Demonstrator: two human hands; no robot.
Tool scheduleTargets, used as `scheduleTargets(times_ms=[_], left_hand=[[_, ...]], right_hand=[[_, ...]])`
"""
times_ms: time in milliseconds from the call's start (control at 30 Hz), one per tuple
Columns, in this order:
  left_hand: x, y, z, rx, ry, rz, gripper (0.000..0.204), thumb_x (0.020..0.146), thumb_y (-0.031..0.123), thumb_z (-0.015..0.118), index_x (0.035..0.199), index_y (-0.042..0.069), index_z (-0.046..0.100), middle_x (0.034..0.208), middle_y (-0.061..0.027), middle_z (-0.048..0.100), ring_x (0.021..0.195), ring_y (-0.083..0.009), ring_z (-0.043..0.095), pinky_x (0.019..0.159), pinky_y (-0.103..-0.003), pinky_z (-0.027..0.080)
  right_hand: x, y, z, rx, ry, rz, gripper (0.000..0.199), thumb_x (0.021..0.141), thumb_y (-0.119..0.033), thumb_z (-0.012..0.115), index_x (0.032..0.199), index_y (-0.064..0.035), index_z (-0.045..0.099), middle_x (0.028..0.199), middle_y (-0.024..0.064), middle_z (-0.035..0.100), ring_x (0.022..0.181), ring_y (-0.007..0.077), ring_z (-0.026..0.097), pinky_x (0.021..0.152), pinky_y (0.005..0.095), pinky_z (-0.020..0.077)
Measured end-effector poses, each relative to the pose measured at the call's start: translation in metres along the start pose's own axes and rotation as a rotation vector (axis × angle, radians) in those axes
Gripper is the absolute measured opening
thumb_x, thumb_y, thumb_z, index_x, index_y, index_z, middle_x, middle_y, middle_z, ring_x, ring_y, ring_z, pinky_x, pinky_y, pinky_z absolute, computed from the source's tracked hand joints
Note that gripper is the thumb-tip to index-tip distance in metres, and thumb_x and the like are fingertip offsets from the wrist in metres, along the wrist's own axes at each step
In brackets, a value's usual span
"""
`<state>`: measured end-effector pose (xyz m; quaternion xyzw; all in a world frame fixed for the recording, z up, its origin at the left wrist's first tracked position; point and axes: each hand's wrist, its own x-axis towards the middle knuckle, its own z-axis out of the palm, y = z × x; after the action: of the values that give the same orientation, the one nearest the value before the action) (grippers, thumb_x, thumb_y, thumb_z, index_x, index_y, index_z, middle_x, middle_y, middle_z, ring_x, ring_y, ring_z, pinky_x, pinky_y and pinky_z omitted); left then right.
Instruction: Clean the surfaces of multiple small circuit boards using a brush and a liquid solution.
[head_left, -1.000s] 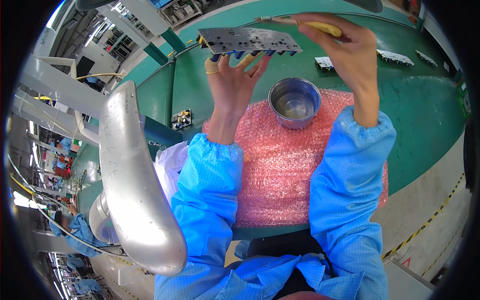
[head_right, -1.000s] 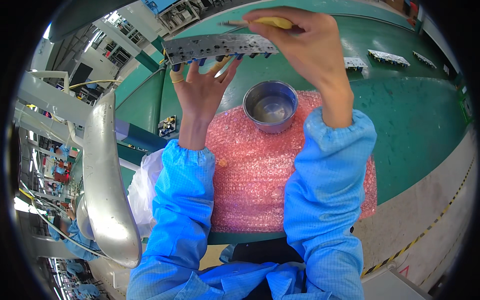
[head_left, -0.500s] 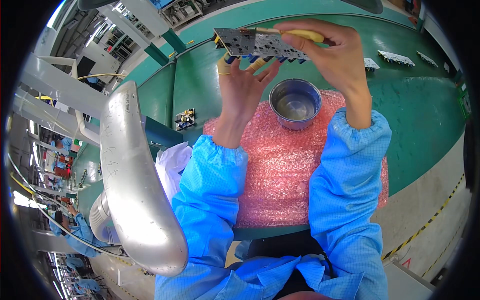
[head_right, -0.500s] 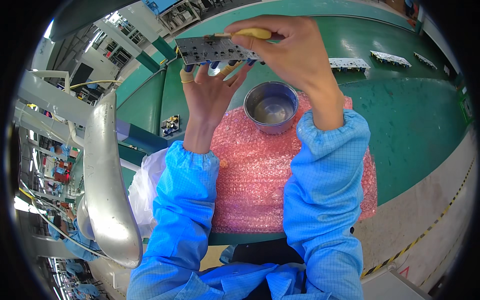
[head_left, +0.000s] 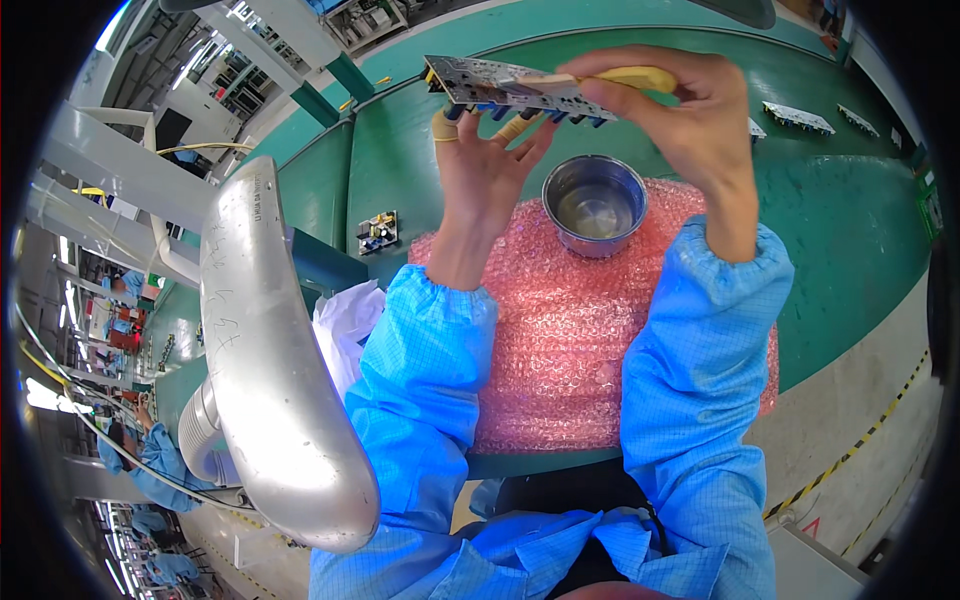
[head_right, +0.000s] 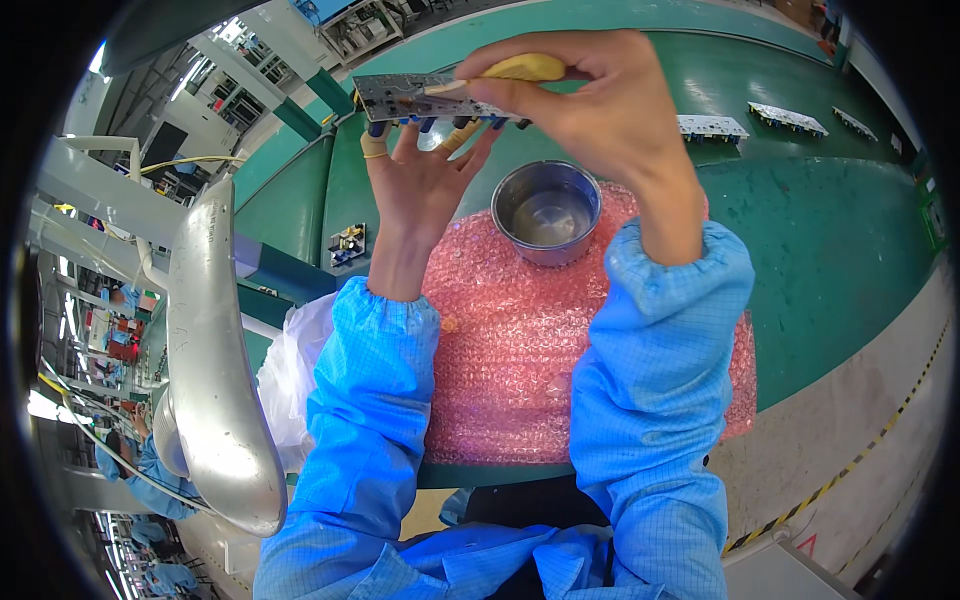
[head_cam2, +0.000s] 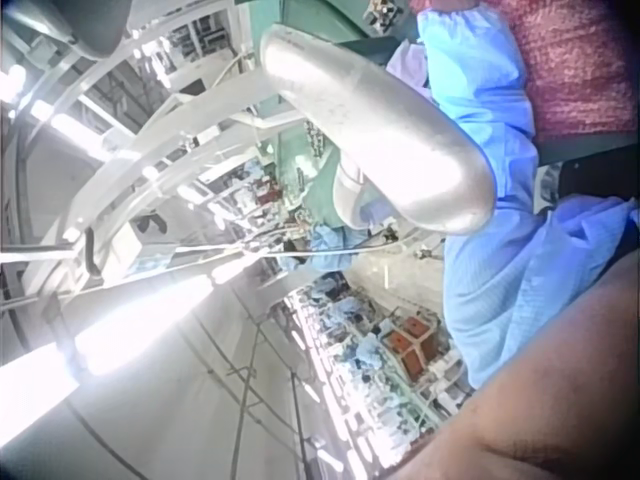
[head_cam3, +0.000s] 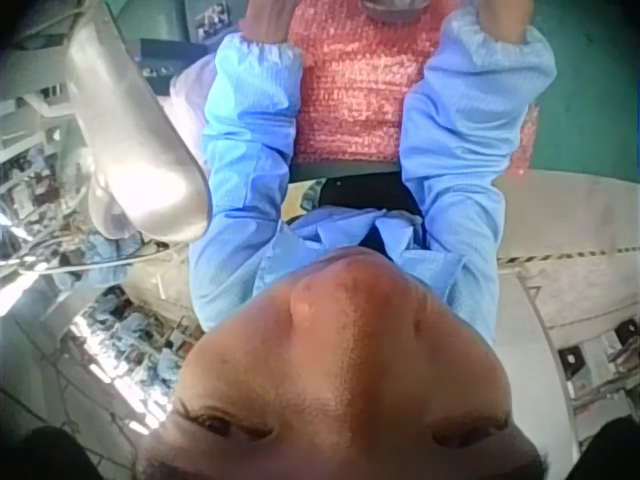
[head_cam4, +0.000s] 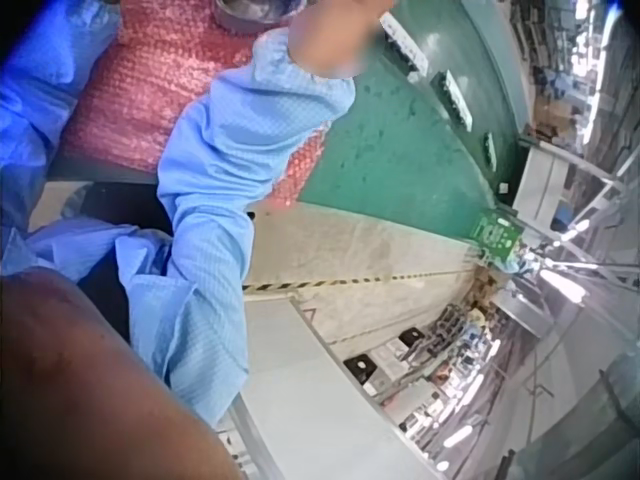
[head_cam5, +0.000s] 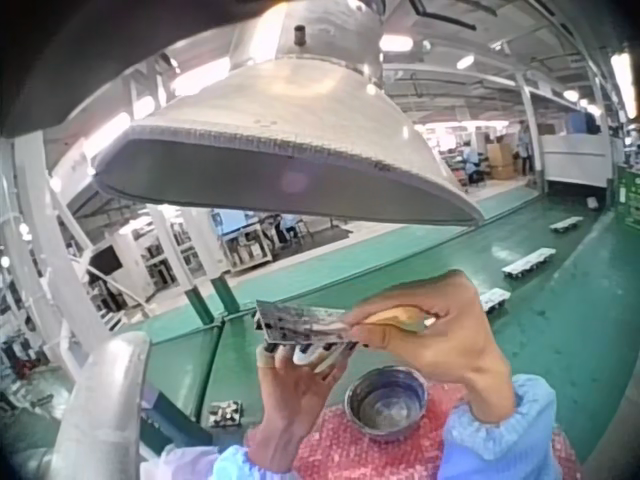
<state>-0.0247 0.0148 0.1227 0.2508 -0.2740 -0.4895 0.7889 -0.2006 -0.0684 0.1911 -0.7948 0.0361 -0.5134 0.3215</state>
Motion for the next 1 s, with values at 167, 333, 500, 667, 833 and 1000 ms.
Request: scheduleTargets(times_ms=[167, 333, 500, 667, 833, 1000], left_hand=[[0.003, -0.003, -0.001, 0.11, -0.012, 0.015, 0.055, 0.091, 0.049, 0.052, 0.132, 0.013, 0.042, 0.127, -0.0198, 0.049, 0.115, -0.0396, 0.052, 0.1, -0.047, 0.043], [0.002, -0.007, -0.001, 0.065, -0.014, -0.026, 0.055, 0.091, 0.049, 0.053, 0.131, 0.013, 0.043, 0.126, -0.0194, 0.049, 0.116, -0.038, 0.051, 0.101, -0.047, 0.043], [0.008, -0.004, -0.011, 0.065, 0.028, 0.007, 0.056, 0.09, 0.049, 0.054, 0.132, 0.014, 0.042, 0.126, -0.0197, 0.049, 0.116, -0.0377, 0.051, 0.102, -0.047, 0.043], [0.007, -0.008, -0.01, 0.074, 0.01, -0.041, 0.056, 0.09, 0.048, 0.055, 0.133, 0.014, 0.042, 0.125, -0.02, 0.05, 0.114, -0.0375, 0.053, 0.101, -0.047, 0.043], [0.002, -0.007, -0.006, 0.105, -0.021, -0.023, 0.057, 0.09, 0.048, 0.054, 0.133, 0.013, 0.042, 0.123, -0.0191, 0.05, 0.114, -0.0375, 0.053, 0.1, -0.047, 0.044], [0.002, -0.005, -0.004, 0.115, -0.063, -0.016, 0.056, 0.093, 0.048, 0.05, 0.133, 0.011, 0.041, 0.125, -0.0185, 0.049, 0.115, -0.038, 0.052, 0.102, -0.049, 0.042]], right_hand=[[0.004, 0.0, 0.004, 0.008, 0.152, -0.085, 0.02, 0.08, -0.004, 0.075, 0.1, -0.0039, 0.074, 0.093, 0.0045, 0.073, 0.082, 0.0092, 0.066, 0.072, 0.0218, 0.0519], [0.004, 0.005, 0.011, 0.046, 0.046, -0.058, 0.019, 0.081, -0.001, 0.073, 0.099, -0.0027, 0.074, 0.095, 0.0064, 0.073, 0.086, 0.0109, 0.066, 0.075, 0.0223, 0.0525], [-0.001, -0.001, -0.01, 0.142, -0.082, 0.001, 0.016, 0.082, -0.001, 0.072, 0.097, -0.002, 0.074, 0.094, 0.0071, 0.073, 0.087, 0.0115, 0.067, 0.077, 0.0236, 0.0536], [0.006, 0.009, -0.006, 0.229, 0.179, 0.136, 0.016, 0.087, -0.008, 0.069, 0.1, 0.0014, 0.069, 0.094, 0.0079, 0.071, 0.081, 0.0146, 0.067, 0.075, 0.0268, 0.0568], [0.011, 0.022, 0.006, 0.552, 0.353, 0.47, 0.017, 0.088, -0.011, 0.068, 0.096, 0.0038, 0.067, 0.087, 0.0104, 0.07, 0.074, 0.0165, 0.066, 0.067, 0.0285, 0.0559], [0.007, 0.039, 0.008, 0.495, 0.226, 0.458, 0.031, 0.09, -0.019, 0.068, 0.108, 0.0051, 0.065, 0.097, 0.0079, 0.068, 0.082, 0.0166, 0.067, 0.079, 0.0276, 0.0556]])
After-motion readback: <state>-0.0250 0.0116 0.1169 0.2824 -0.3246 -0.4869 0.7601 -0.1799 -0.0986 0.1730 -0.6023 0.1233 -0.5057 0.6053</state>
